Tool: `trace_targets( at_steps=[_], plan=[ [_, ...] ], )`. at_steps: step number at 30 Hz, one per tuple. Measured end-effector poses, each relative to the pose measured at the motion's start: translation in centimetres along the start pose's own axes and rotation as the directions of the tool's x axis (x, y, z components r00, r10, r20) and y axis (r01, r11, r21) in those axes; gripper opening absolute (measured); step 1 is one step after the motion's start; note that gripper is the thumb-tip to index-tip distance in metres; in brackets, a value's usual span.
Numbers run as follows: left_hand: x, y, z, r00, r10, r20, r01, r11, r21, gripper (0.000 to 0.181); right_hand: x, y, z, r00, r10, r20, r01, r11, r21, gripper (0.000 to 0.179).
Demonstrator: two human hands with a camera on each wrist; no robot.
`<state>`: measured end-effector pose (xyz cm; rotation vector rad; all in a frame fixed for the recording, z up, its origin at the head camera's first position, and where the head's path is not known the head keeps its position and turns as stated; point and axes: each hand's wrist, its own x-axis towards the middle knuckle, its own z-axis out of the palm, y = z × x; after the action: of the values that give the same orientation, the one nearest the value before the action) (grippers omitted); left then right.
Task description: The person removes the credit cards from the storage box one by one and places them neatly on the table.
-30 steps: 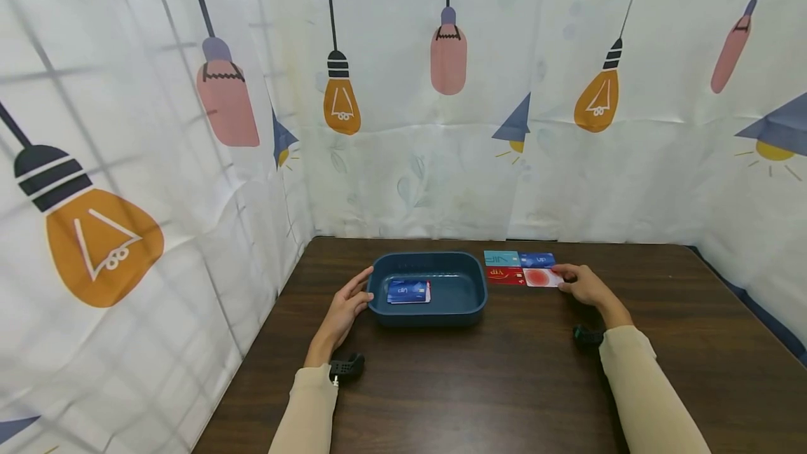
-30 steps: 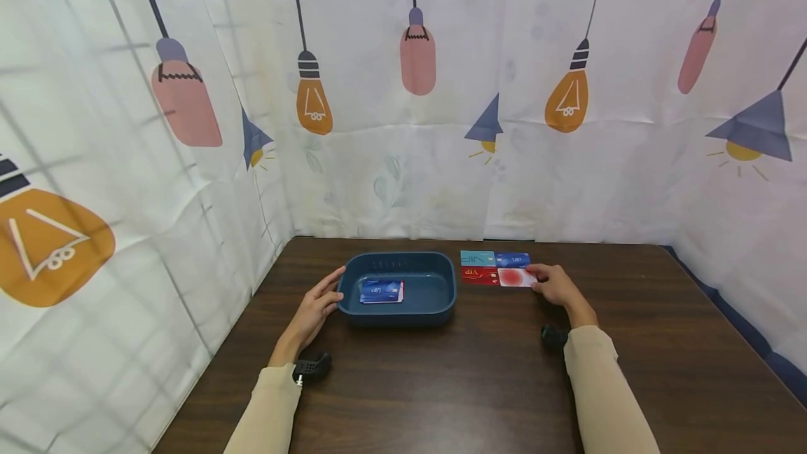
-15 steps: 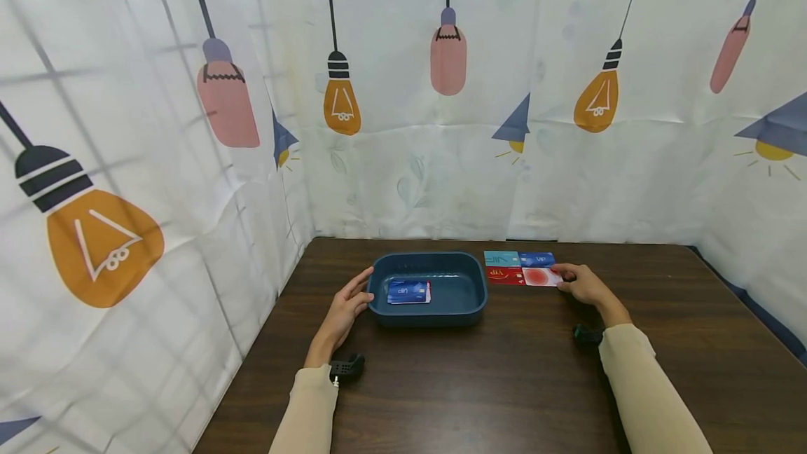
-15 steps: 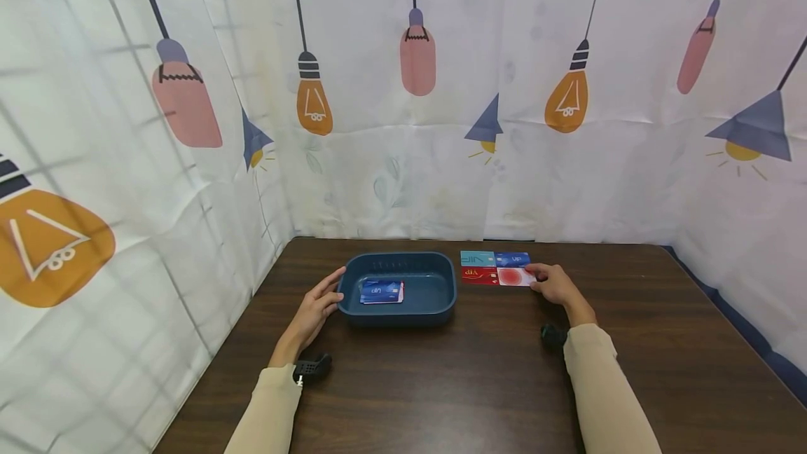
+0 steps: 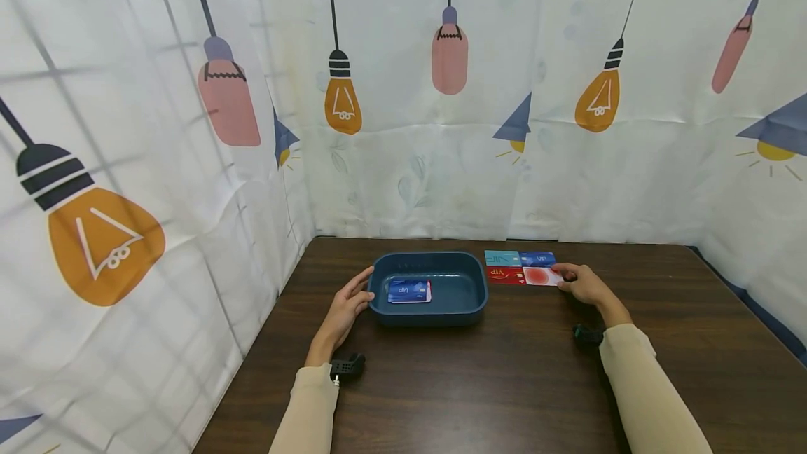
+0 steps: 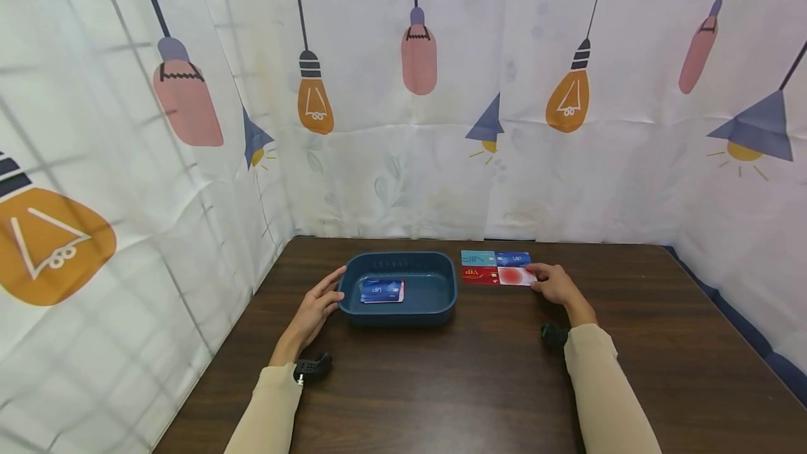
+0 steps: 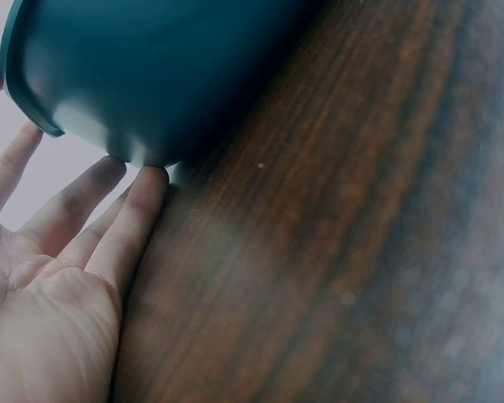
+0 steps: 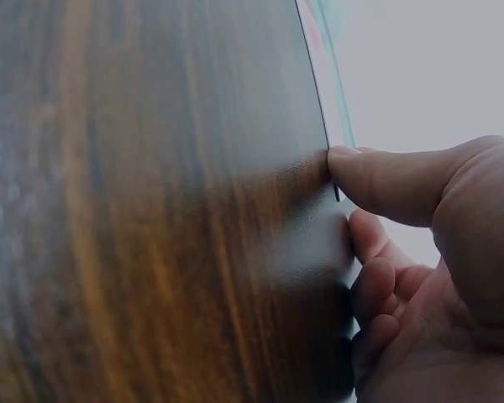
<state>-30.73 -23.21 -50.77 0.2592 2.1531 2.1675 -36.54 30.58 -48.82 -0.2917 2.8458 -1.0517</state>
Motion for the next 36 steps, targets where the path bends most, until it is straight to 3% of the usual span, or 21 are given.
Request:
trace_targets(
  at_steps=[11,14,18,26,36],
  plan=[
    [-0.1,-0.1,0.0,1.000,0.003,0.003,-0.003,1.000,-0.006,0.060,-0.3,0.1,0.1,0.998,0.064,-0.007,-0.064,0.997,0.043,0.047],
    [-0.1,0.0,0.0,1.000,0.003,0.003,-0.003,1.000,-0.004,0.060,-0.6,-0.2,0.1,0.993,0.106,-0.044,-0.101,0.990,0.095,0.046],
    [0.0,-0.1,0.0,1.000,0.008,0.001,-0.008,1.000,-0.003,0.060,-0.4,-1.3,0.4,0.987,0.102,-0.121,-0.083,0.986,0.147,0.046],
    [0.2,-0.1,-0.1,1.000,0.002,0.004,-0.002,1.000,-0.007,0.060,0.7,-7.3,1.4,0.978,-0.015,-0.209,0.043,0.990,0.131,0.039],
    [0.1,0.1,0.0,1.000,-0.005,-0.005,0.004,1.000,-0.009,0.061,2.0,-15.0,4.8,0.964,-0.227,-0.135,0.250,0.949,0.191,0.033]
  ],
)
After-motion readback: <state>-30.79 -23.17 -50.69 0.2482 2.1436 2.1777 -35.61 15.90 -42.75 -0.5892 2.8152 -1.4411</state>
